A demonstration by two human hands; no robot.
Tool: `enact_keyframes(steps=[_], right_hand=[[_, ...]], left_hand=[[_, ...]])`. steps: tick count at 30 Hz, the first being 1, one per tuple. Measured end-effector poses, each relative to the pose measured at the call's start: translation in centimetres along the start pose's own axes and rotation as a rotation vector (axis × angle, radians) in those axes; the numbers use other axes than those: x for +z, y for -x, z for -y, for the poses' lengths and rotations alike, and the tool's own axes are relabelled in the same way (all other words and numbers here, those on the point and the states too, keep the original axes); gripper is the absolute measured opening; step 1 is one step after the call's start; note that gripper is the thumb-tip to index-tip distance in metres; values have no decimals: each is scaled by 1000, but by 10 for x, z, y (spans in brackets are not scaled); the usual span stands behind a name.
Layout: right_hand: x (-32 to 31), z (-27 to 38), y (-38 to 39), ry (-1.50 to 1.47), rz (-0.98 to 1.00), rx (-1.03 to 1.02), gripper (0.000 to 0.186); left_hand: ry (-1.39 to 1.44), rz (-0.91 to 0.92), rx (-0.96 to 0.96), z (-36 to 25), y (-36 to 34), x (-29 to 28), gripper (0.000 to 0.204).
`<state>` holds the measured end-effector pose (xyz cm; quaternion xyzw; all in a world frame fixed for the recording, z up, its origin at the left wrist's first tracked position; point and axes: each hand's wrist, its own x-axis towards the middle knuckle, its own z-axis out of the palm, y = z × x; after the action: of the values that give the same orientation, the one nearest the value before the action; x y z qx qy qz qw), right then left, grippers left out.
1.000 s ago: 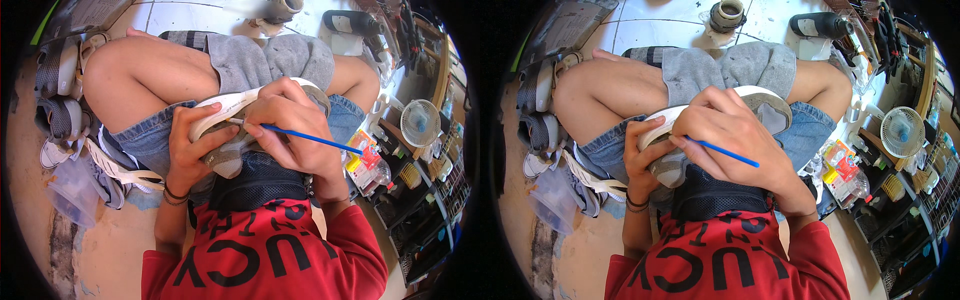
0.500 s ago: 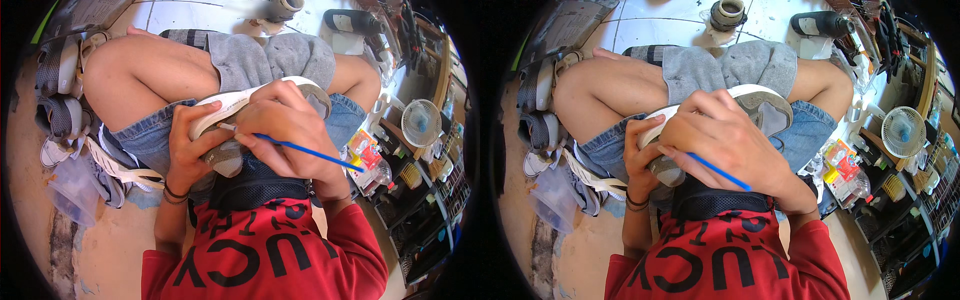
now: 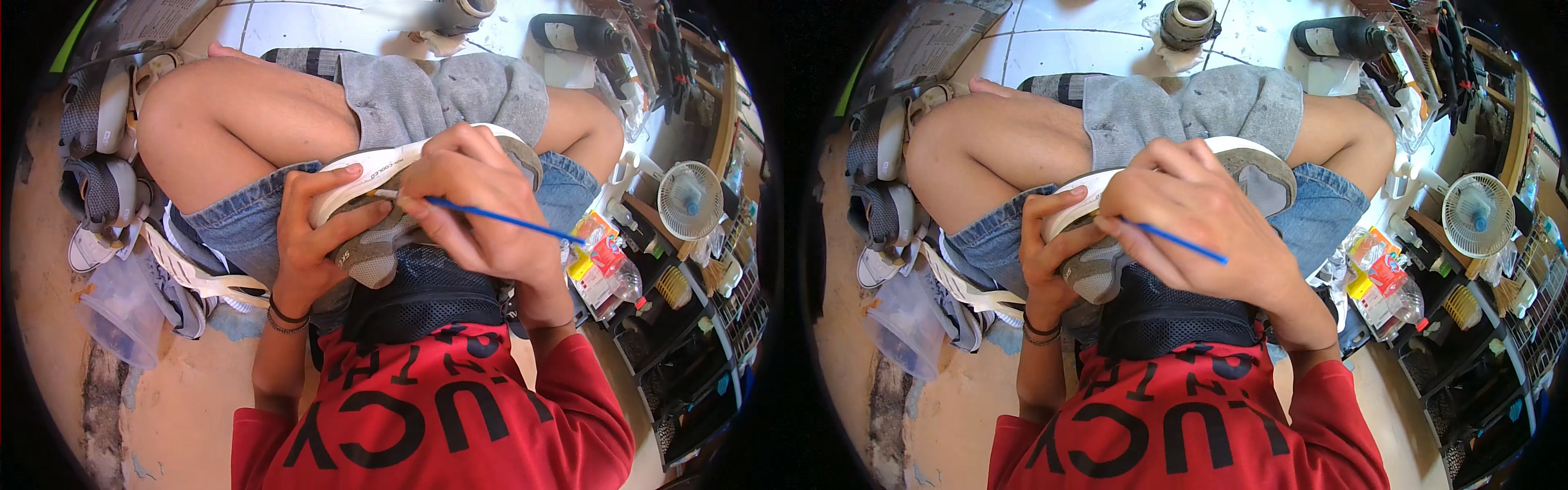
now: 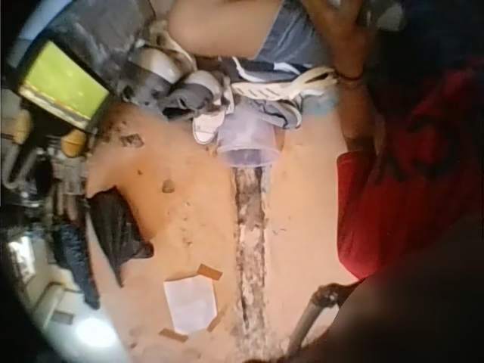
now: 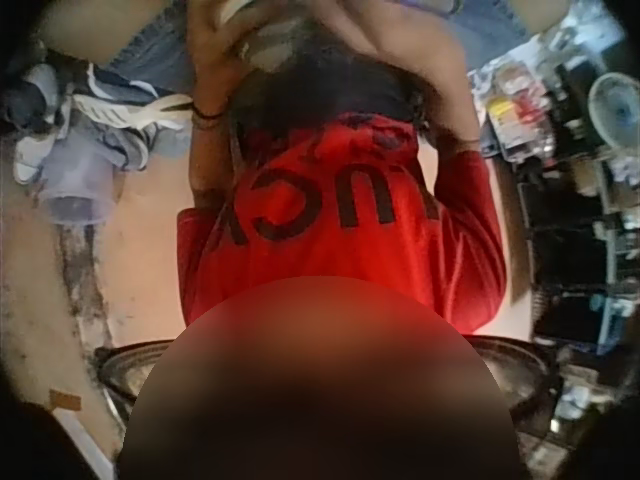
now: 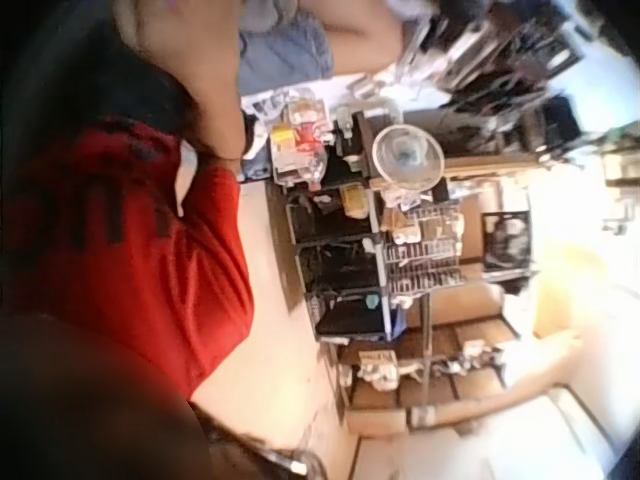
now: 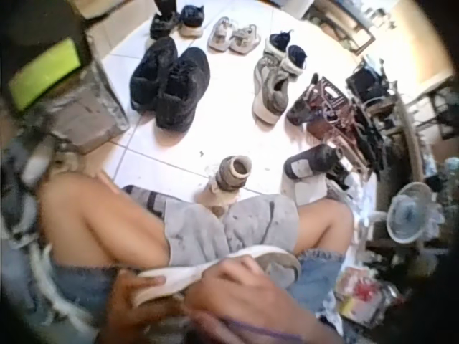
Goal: Painting the midsoles of various sneakers using a brush and paint.
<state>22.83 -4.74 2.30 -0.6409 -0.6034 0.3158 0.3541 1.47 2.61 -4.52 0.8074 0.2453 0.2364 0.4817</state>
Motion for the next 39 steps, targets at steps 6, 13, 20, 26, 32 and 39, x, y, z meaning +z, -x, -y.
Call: enact_keyframes(steps=[6,13,20,26,32,39], right_hand=[[-7,-4,2,59,-5,-20,11],[-17,-13,-2,31,-23,63,10],[-59,-46,-32,-30,-508,40,31],[-64,-65,-55,142,-514,91,54],[-56,-84,-65,215,-532,23,49],[-51,-89,-72,335,-456,56,44]], left_hand=[[-1,-6,-4,0,0,2,48],[-5,-5,-2,-2,-4,2,49],[-11,4,-10,-2,-3,0,51],[-13,8,-25,-4,-4,-1,50],[-10,31,-39,-3,-5,-2,51],[-1,32,-48,-4,-7,-2,51]])
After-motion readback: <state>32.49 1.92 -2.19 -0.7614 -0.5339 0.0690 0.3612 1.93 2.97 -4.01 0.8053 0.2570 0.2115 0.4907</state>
